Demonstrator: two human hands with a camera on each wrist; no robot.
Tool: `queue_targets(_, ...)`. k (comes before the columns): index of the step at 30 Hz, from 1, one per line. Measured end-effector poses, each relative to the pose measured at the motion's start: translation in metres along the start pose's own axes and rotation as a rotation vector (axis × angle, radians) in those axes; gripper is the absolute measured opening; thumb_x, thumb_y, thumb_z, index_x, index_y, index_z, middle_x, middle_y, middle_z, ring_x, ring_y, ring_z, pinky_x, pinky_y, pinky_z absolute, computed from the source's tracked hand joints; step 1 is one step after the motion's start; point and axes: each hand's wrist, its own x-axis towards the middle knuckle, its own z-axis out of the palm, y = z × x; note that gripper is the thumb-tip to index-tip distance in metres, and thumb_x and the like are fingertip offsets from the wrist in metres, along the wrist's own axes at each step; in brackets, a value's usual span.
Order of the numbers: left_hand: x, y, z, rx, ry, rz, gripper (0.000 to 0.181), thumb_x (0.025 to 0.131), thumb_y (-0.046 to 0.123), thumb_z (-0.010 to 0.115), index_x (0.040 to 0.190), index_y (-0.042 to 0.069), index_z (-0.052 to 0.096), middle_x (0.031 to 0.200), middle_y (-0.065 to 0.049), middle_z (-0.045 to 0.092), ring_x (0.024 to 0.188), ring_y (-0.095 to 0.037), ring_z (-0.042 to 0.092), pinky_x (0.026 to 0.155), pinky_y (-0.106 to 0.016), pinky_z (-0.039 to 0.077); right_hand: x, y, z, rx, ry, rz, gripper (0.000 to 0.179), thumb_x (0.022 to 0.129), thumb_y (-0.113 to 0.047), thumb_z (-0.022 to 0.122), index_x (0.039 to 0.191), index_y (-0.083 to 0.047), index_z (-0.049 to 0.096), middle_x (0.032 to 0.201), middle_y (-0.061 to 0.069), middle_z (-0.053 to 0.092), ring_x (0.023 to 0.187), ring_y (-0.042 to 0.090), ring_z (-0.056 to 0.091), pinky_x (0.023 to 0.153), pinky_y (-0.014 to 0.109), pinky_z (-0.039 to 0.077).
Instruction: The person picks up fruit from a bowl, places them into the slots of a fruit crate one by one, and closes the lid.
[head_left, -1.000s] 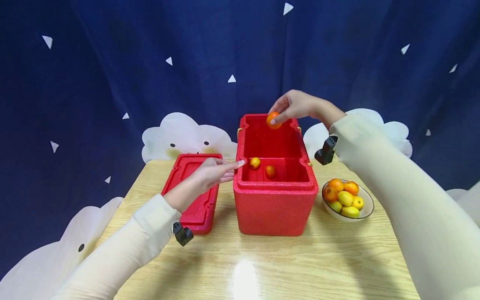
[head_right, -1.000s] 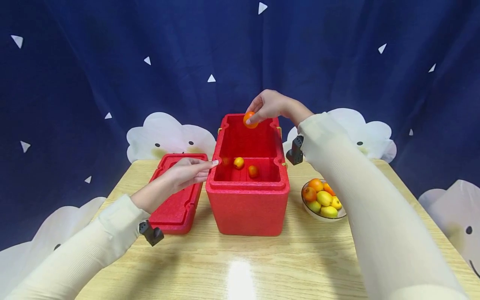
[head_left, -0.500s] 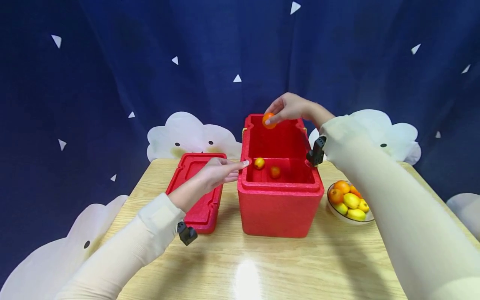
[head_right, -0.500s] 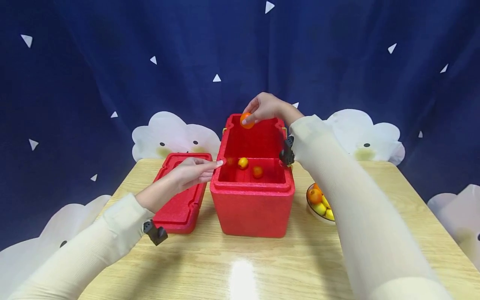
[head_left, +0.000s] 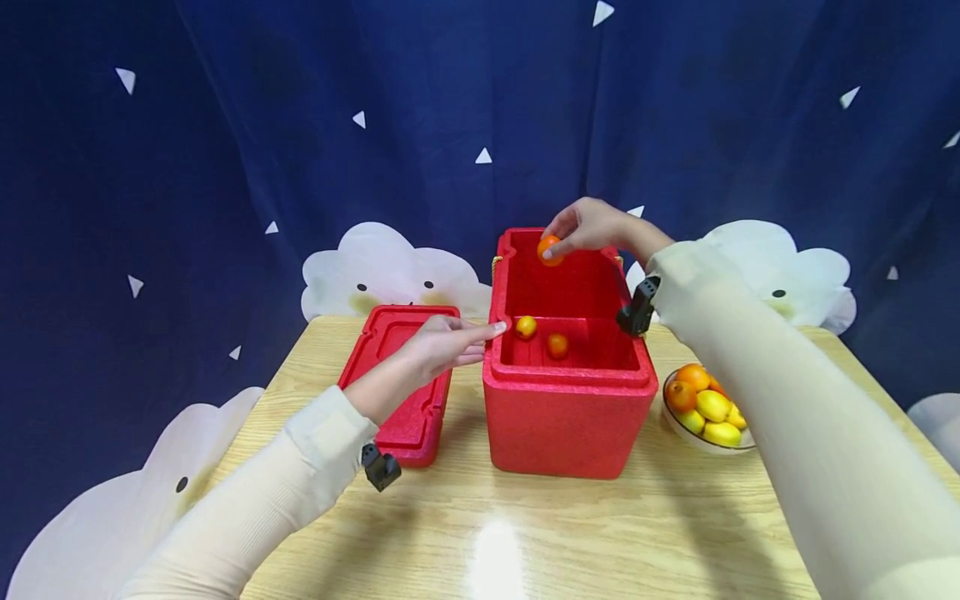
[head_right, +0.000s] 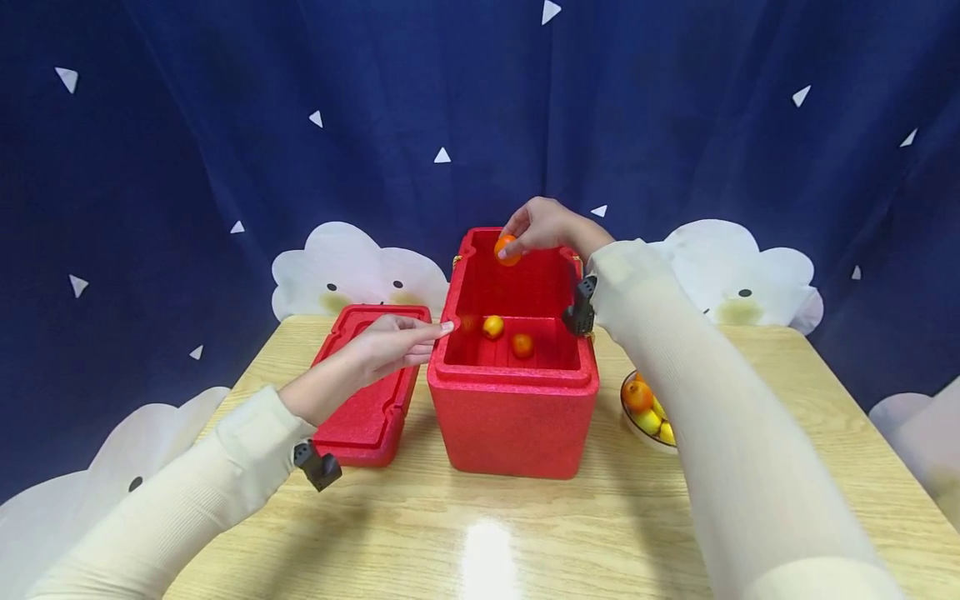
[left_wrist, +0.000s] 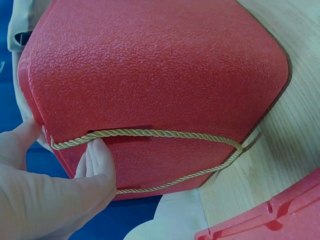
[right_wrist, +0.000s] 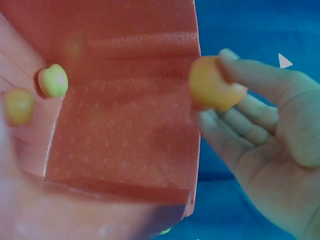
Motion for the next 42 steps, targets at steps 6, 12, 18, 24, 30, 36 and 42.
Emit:
queue_targets(6, -0.001, 0.000, 0.001, -0.008, -0.002, -0.007, 0.058, 0.086, 0.037, 0.070, 0.126, 0.000, 0.047, 0.125, -0.014, 0.063, 0.115, -0.025, 0.066, 0.098, -0.031, 0.053, -0.003, 0.006, 0.001, -0.039, -0.006, 0.056, 0.039, 0.085, -0.021, 0.073, 0.118, -0.002, 0.065, 0.117, 0.019, 0.068, 0.102, 0.032, 0.063, 0.100, 0.044, 0.052)
queue_targets(12, -0.001, 0.001, 0.000, 0.007, 0.002, -0.008, 0.057, 0.086, 0.037, 0.070, 0.125, 0.002, 0.049, 0.124, -0.013, 0.063, 0.113, -0.024, 0.066, 0.097, -0.031, 0.053, -0.005, 0.005, -0.002, -0.025, 0.055, 0.075, 0.043, 0.086, -0.018, 0.071, 0.124, 0.001, 0.060, 0.126, 0.021, 0.063, 0.113, 0.034, 0.061, 0.105, 0.045, 0.048)
queue_targets(18, -0.001, 0.000, -0.001, -0.001, -0.004, -0.006, 0.053, 0.087, 0.036, 0.069, 0.123, 0.002, 0.052, 0.122, -0.013, 0.065, 0.109, -0.022, 0.069, 0.095, -0.030, 0.054, -0.006, -0.003, -0.003, 0.023, 0.072, 0.080, 0.045, 0.087, -0.020, 0.070, 0.127, -0.002, 0.059, 0.128, 0.020, 0.063, 0.115, 0.034, 0.061, 0.104, 0.044, 0.049)
queue_targets(24, -0.001, -0.001, -0.003, -0.018, -0.011, 0.001, 0.052, 0.087, 0.034, 0.069, 0.123, 0.000, 0.053, 0.121, -0.013, 0.065, 0.102, -0.018, 0.070, 0.098, -0.031, 0.053, -0.015, -0.021, -0.008, 0.065, 0.086, 0.064, 0.045, 0.086, -0.021, 0.071, 0.126, -0.005, 0.060, 0.129, 0.017, 0.063, 0.115, 0.034, 0.063, 0.100, 0.042, 0.053)
queue_targets(30, 0.000, 0.000, -0.004, -0.005, -0.006, 0.003, 0.055, 0.087, 0.036, 0.069, 0.126, 0.000, 0.051, 0.126, -0.013, 0.063, 0.114, -0.023, 0.066, 0.097, -0.030, 0.053, -0.035, -0.032, -0.019, 0.046, 0.099, 0.017, 0.045, 0.086, -0.024, 0.071, 0.126, -0.007, 0.060, 0.129, 0.015, 0.063, 0.115, 0.031, 0.063, 0.100, 0.042, 0.053)
queue_targets(36, 0.002, 0.000, -0.005, -0.007, -0.003, -0.001, 0.056, 0.087, 0.036, 0.069, 0.126, 0.001, 0.050, 0.127, -0.013, 0.063, 0.115, -0.024, 0.066, 0.097, -0.030, 0.053, -0.062, -0.021, -0.020, 0.038, 0.129, -0.028, 0.043, 0.084, -0.026, 0.073, 0.122, -0.009, 0.063, 0.123, 0.015, 0.067, 0.108, 0.028, 0.067, 0.095, 0.042, 0.055)
queue_targets(42, 0.003, -0.001, -0.003, -0.005, 0.000, -0.012, 0.057, 0.087, 0.037, 0.069, 0.126, 0.002, 0.050, 0.124, -0.012, 0.064, 0.109, -0.021, 0.068, 0.096, -0.029, 0.053, -0.095, 0.006, -0.011, 0.055, 0.162, -0.060, 0.036, 0.085, -0.021, 0.072, 0.119, -0.008, 0.065, 0.116, 0.014, 0.070, 0.102, 0.025, 0.070, 0.089, 0.038, 0.058)
